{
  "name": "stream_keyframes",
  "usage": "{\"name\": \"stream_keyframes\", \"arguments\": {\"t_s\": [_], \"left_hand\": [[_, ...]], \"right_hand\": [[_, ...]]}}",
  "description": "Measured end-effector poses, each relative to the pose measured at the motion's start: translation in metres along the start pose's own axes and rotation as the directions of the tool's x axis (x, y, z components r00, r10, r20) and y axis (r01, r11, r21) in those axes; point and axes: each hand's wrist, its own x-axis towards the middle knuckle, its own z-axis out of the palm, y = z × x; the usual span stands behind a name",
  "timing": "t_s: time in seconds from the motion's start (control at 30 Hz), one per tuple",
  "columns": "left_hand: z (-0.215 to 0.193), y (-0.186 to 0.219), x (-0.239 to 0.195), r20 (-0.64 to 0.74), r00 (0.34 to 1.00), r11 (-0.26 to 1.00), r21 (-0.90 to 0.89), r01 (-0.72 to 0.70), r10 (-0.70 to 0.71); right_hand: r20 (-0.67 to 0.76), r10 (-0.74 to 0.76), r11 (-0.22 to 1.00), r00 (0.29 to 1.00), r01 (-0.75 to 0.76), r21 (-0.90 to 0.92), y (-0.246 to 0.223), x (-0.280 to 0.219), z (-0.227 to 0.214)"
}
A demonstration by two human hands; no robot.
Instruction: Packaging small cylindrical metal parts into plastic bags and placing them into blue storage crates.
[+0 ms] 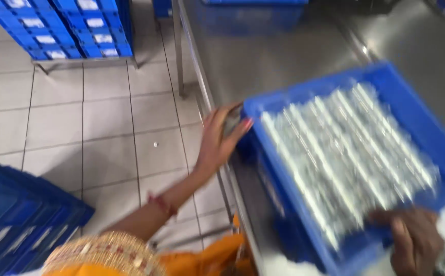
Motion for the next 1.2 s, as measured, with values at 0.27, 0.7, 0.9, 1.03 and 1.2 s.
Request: {"name": "stream_keyframes", "arguments": {"t_s": [0.27,0.7,0.9,1.03,1.2], "left_hand": [[0.039,-0.047,-0.038,-0.002,0.701,0.528,-0.66,0.534,-0.713],[0.094,-0.144,-0.054,-0.267,0.628,0.681,-0.337,0.65,-0.731],[0.126,-0.225,-0.068,-0.187,0.889,0.802,-0.535,0.265,-0.418],[0.144,-0.278,-0.062,-0.129,0.908,0.807,-0.521,0.279,-0.398],[0.129,-0.246,-0.052,-0.142,0.948,0.844,-0.507,0.178,-0.285]], "right_hand": [[0.1,-0.398,0.913,0.912,0.404,-0.054,0.231,0.032,0.035],[-0.143,-0.638,0.767,0.756,0.61,-0.198,0.055,0.213,0.144],[-0.251,-0.279,0.957,0.927,0.289,0.0,-0.018,0.34,0.206],[-0.247,-0.29,0.956,0.925,0.266,-0.126,-0.017,0.394,0.246],[-0.3,-0.25,0.962,0.921,0.202,-0.182,-0.032,0.407,0.26]]}}
